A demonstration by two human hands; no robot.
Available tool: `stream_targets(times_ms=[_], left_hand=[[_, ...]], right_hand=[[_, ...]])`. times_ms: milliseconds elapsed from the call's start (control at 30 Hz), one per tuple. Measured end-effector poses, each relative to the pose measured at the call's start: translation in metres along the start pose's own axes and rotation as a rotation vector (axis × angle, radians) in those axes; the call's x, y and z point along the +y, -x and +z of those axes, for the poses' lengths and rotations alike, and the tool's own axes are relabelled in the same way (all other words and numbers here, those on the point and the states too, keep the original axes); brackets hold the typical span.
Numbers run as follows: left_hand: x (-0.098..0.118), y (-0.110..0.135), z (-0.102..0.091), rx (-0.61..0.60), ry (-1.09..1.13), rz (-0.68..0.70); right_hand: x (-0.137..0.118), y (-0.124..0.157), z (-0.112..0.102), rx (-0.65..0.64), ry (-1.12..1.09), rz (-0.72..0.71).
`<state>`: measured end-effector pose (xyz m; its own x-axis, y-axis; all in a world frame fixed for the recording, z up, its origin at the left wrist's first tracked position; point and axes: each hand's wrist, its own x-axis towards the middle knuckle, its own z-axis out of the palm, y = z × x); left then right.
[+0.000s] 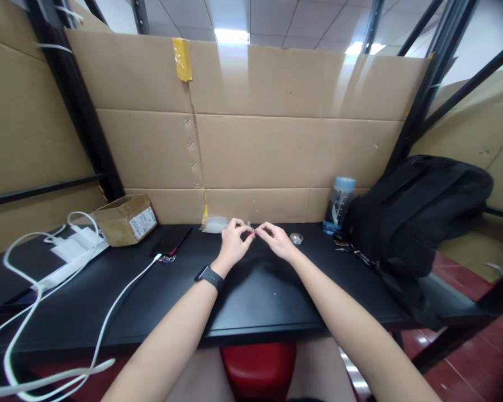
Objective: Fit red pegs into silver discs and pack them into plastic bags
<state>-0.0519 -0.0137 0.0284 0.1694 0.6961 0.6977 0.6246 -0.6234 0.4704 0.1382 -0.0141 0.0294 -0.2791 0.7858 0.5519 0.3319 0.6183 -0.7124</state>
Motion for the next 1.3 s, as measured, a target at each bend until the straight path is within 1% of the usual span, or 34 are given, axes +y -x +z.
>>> stream_targets(times_ms=[100,233,300,367,467,533,600,667,733,867,967,1133,1300], left_hand=[[-0.002,0.001,0.001,-0.009,-0.004,-0.002],[-0.003,0.001,0.002,-0.051,-0.001,0.018],[-0.007,-0.001,0.001,-0.065,0.005,0.026],[-0.015,-0.005,-0.002,-0.059,-0.004,0.015],[-0.037,-0.009,-0.009,-0.046,-0.108,-0.063],[-0.053,-0.009,-0.015,-0.092,-0.199,-0.115],[-0.068,-0.008,-0.02,-0.184,-0.262,-0.143],[-0.078,-0.007,-0.025,-0.275,-0.302,-0.163],[-0.085,-0.006,-0.028,-0.336,-0.332,-0.18],[-0.088,-0.006,-0.03,-0.429,-0.365,-0.187],[-0.088,-0.006,-0.028,-0.476,-0.38,-0.186],[-0.085,-0.005,-0.031,-0.475,-0.448,-0.188],[-0.077,-0.007,-0.041,-0.421,-0.572,-0.262]], right_hand=[[0.003,0.0,-0.003,-0.028,0.045,-0.018],[0.012,0.0,-0.002,-0.094,0.064,-0.045],[0.017,0.0,-0.003,-0.087,0.09,-0.058],[0.021,-0.001,-0.006,-0.073,0.173,-0.075],[0.024,0.0,-0.016,-0.086,0.357,-0.102],[0.023,0.0,-0.023,-0.105,0.428,-0.097],[0.019,0.001,-0.029,-0.115,0.444,-0.075],[0.014,0.002,-0.034,-0.113,0.435,-0.056],[0.009,0.002,-0.037,-0.121,0.401,-0.057],[0.004,0.003,-0.038,-0.15,0.3,-0.069],[0.005,0.003,-0.037,-0.176,0.325,-0.064],[0.007,0.004,-0.037,-0.216,0.318,-0.034],[0.009,0.004,-0.038,-0.337,0.269,0.004]])
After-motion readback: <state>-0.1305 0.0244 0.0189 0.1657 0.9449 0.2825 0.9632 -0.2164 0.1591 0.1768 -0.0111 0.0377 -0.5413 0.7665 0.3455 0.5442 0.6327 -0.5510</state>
